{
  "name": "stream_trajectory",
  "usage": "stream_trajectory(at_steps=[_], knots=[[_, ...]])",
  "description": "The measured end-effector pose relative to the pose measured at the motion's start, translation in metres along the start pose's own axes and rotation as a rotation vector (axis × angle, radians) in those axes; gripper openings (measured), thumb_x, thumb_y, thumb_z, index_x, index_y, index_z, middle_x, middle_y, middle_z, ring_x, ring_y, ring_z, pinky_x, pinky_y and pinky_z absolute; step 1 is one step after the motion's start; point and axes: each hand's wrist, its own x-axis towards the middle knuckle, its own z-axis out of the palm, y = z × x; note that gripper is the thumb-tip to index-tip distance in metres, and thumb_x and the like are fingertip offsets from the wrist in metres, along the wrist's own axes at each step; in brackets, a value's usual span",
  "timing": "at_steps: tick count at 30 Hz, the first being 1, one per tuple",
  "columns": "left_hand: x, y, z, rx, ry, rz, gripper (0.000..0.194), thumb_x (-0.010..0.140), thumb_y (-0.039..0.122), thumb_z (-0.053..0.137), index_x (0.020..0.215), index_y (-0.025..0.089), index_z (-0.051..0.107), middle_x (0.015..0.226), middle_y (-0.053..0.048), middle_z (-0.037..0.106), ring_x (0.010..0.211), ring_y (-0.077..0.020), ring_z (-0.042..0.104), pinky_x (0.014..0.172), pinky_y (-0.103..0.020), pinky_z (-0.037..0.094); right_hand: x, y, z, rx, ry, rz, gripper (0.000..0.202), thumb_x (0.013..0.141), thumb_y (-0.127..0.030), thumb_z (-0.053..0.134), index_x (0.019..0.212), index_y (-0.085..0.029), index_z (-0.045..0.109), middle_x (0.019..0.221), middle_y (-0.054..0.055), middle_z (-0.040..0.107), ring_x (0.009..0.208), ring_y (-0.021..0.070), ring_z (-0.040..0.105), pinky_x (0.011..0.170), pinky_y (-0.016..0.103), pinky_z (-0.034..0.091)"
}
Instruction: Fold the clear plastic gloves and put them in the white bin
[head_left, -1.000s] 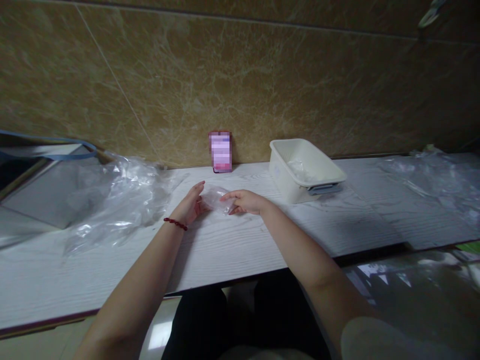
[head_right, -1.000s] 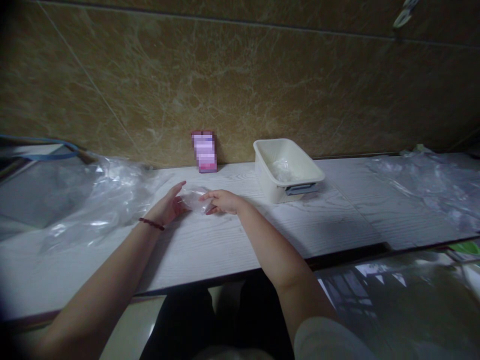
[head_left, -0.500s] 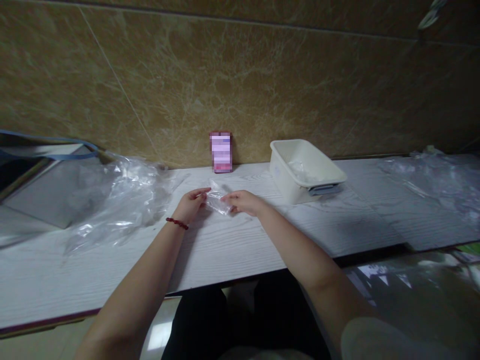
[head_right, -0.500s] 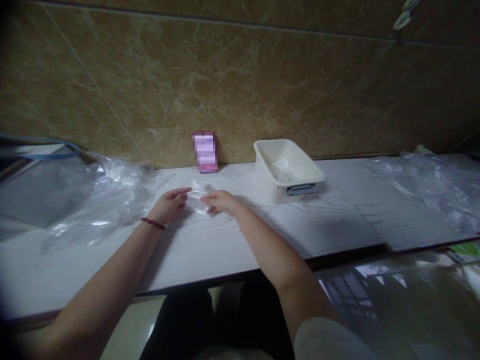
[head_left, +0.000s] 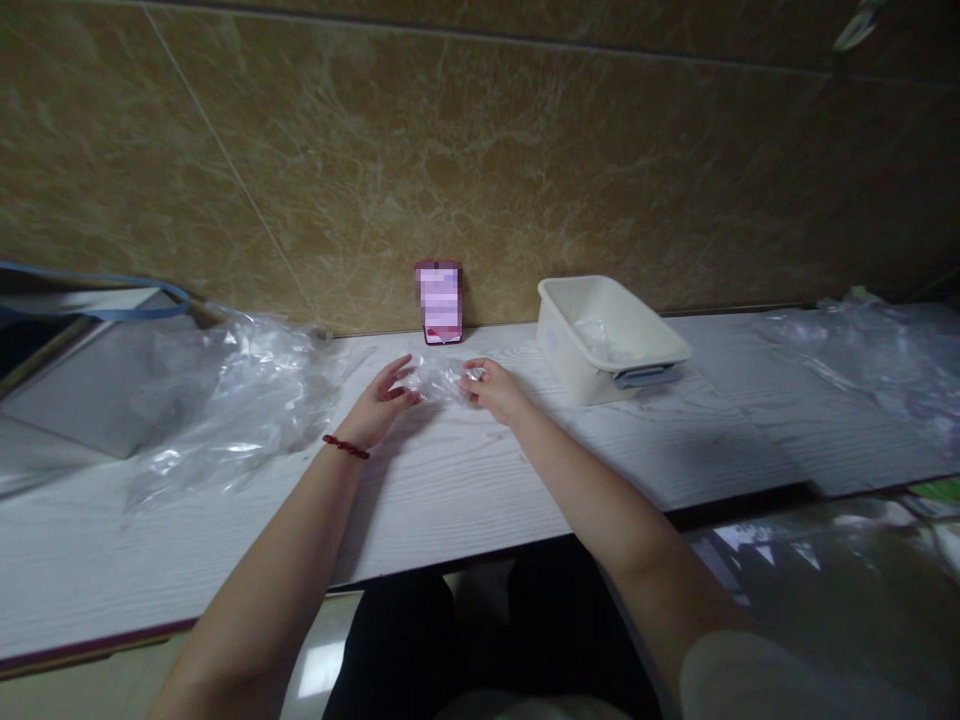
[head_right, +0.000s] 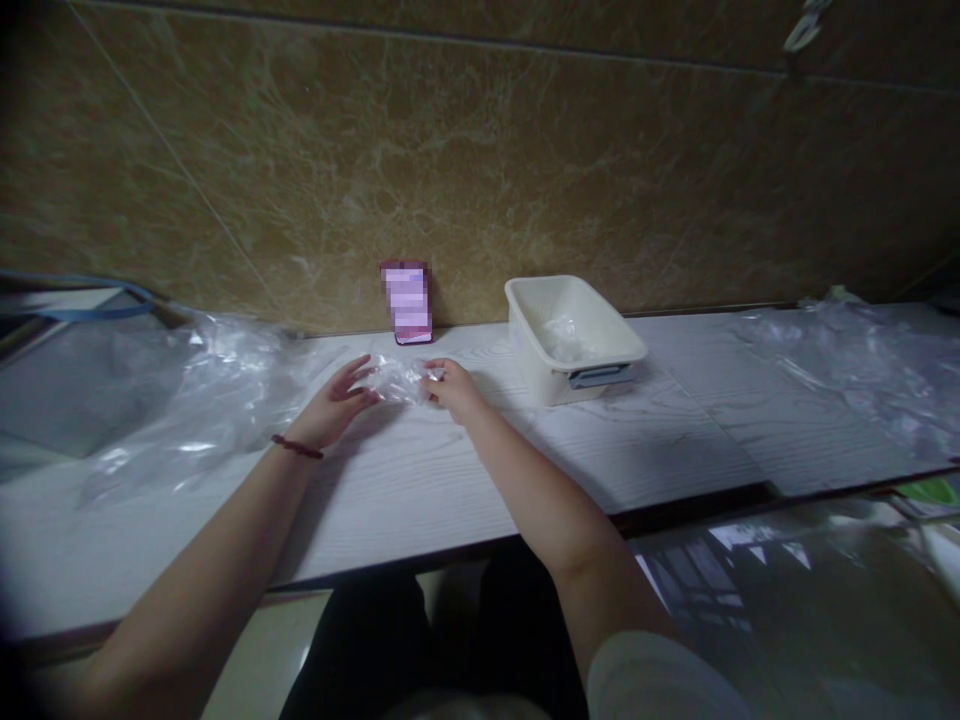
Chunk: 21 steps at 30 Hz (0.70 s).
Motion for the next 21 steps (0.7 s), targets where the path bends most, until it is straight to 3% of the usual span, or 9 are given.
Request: stream_trajectory(at_steps=[7,13,17,21], knots=[[0.003,-0.002,-0.001,0.008,0.090,0.005,0.064,0.059,0.017,0.063,0.119,0.024,0.041,0.094,-0.001,0.052,0.068,-0.0069,0.054,0.071,-0.026,0.047,0.002,0.005,0.001,-0.097,-0.031,-0.039,0.028,0.064,-0.009,0.058,0.087,-0.019,0.047,0.054,-0.009,0.048,0.049,0.0051,0.049,0.051,0.019,0.043],[0.007,-0.006,-0.004,0.176,0.130,0.029,0.050,0.063,0.020,0.057,0.113,0.018,0.050,0.062,0.004,0.052,0.054,-0.0062,0.048,0.056,-0.020,0.042,0.000,0.005,0.002,-0.042,-0.037,-0.010,0.048,0.059,-0.006,0.062,0.099,-0.022,0.042,0.060,-0.008,0.053,0.052,0.0065,0.052,0.052,0.021,0.044],[0.010,-0.011,-0.009,0.226,0.141,0.084,0.031,0.065,0.028,0.058,0.092,0.015,0.063,0.074,-0.002,0.061,0.067,-0.0109,0.053,0.068,-0.026,0.043,0.001,0.003,0.000,0.068,-0.043,0.054,0.044,0.056,-0.006,0.066,0.092,-0.020,0.045,0.063,-0.006,0.055,0.058,0.0074,0.054,0.058,0.021,0.044],[0.011,-0.014,-0.009,0.241,0.199,0.126,0.032,0.063,0.034,0.061,0.089,0.015,0.064,0.087,-0.006,0.064,0.079,-0.0149,0.056,0.077,-0.029,0.041,0.002,0.002,-0.001,0.226,-0.119,0.085,0.028,0.056,-0.010,0.068,0.077,-0.016,0.051,0.070,-0.003,0.058,0.065,0.0067,0.054,0.065,0.020,0.043]])
